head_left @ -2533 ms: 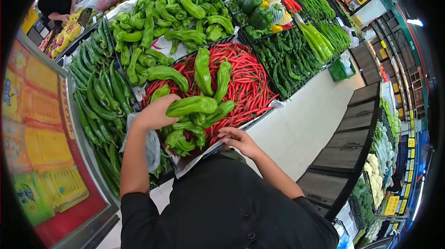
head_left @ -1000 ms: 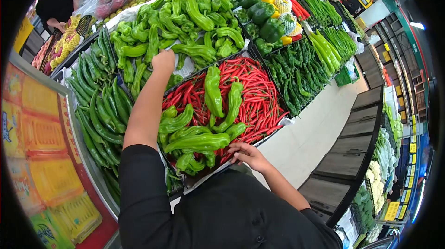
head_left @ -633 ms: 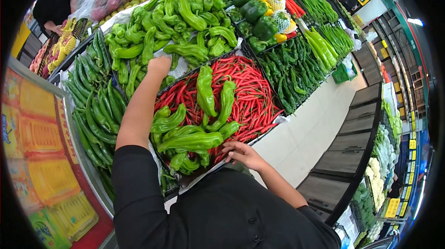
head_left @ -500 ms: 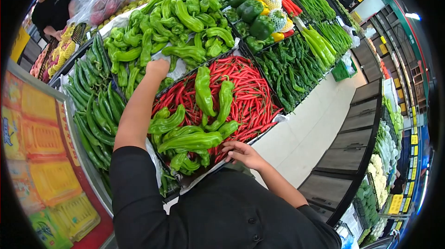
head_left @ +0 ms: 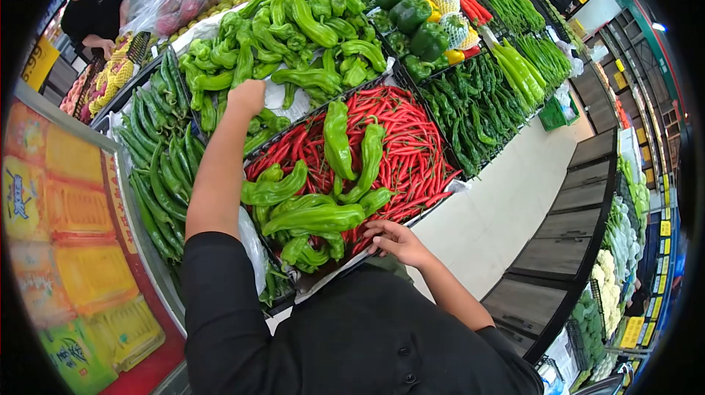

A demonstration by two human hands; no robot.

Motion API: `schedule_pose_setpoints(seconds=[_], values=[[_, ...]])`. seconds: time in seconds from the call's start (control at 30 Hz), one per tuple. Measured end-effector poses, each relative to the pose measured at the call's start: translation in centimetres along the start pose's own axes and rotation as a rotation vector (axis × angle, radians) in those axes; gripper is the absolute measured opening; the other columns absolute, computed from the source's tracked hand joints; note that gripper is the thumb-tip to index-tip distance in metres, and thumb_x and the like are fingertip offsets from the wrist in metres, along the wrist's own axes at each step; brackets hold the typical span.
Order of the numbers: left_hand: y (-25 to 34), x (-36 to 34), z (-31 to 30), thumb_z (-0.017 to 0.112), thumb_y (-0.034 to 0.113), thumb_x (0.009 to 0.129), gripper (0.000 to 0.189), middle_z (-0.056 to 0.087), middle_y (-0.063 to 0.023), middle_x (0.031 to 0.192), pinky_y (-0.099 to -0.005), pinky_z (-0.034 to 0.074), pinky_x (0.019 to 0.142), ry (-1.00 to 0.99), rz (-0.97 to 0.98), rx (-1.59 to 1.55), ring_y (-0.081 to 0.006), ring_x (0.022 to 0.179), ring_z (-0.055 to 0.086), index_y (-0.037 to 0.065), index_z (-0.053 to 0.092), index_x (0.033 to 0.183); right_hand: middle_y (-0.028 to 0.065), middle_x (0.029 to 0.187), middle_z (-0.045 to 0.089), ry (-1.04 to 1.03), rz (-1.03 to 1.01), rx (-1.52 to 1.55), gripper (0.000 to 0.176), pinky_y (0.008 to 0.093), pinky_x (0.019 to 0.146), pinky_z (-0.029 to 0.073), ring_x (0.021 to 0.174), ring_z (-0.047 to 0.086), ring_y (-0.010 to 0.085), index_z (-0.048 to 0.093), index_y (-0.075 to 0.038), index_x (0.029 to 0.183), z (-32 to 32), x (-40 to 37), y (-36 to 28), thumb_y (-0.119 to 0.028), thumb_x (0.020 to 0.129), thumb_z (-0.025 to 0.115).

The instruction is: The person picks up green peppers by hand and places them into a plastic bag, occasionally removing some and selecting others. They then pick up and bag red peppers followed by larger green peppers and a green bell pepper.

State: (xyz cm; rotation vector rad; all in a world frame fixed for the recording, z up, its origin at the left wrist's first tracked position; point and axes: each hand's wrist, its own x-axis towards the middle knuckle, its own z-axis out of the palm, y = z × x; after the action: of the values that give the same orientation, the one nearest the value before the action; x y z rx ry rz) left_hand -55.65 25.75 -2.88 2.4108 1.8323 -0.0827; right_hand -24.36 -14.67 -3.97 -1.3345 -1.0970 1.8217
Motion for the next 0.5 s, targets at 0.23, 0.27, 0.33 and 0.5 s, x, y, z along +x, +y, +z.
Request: schedule_pose_setpoints(seconds=[0.23, 0.27, 0.33, 0.5], values=[[2.9, -0.2, -0.5, 0.065, 0.015, 0.087, 0.028, 0.071, -0.0141, 0.121, -0.0448, 0.057, 0.089, -0.117, -0.138, 0.093, -0.0319, 0.111, 0.069, 0.009, 0.074, 0.114, 0.0062, 0.125, 0.065, -0.009, 0.001, 0.025, 0.041, 0.0261, 0.076, 0.05, 0.094, 0.068, 0.0116, 0.048, -0.001, 0.142, -0.1, -0.2, 0.0, -0.013, 0.103, 0.056], [3.0, 0.2, -0.5, 0.065, 0.015, 0.088, 0.029, 0.07, -0.0135, 0.123, -0.0442, 0.057, 0.089, -0.133, -0.16, 0.109, -0.031, 0.112, 0.069, 0.009, 0.074, 0.114, 0.0062, 0.125, 0.065, -0.017, -0.008, 0.032, 0.041, 0.0263, 0.077, 0.05, 0.094, 0.068, 0.0119, 0.048, -0.002, 0.142, -0.1, -0.2, 0.0, -0.013, 0.103, 0.056], [3.6, -0.1, -1.4, 0.064, 0.015, 0.088, 0.031, 0.069, -0.0127, 0.126, -0.0442, 0.057, 0.09, -0.181, -0.149, 0.138, -0.0304, 0.114, 0.068, 0.009, 0.073, 0.117, 0.0062, 0.125, 0.065, -0.031, -0.029, 0.047, 0.041, 0.0268, 0.078, 0.05, 0.094, 0.068, 0.0125, 0.048, -0.002, 0.141, -0.2, -0.2, 0.0, -0.013, 0.103, 0.056], [3.6, -0.1, -1.9, 0.068, 0.017, 0.086, 0.035, 0.068, -0.0126, 0.128, -0.0442, 0.057, 0.091, -0.248, -0.132, 0.17, -0.0305, 0.115, 0.067, 0.009, 0.072, 0.12, 0.0074, 0.126, 0.064, -0.073, -0.039, 0.061, 0.041, 0.0279, 0.08, 0.051, 0.096, 0.068, 0.0148, 0.047, -0.002, 0.142, -0.7, 0.2, 0.7, -0.01, 0.102, 0.055]])
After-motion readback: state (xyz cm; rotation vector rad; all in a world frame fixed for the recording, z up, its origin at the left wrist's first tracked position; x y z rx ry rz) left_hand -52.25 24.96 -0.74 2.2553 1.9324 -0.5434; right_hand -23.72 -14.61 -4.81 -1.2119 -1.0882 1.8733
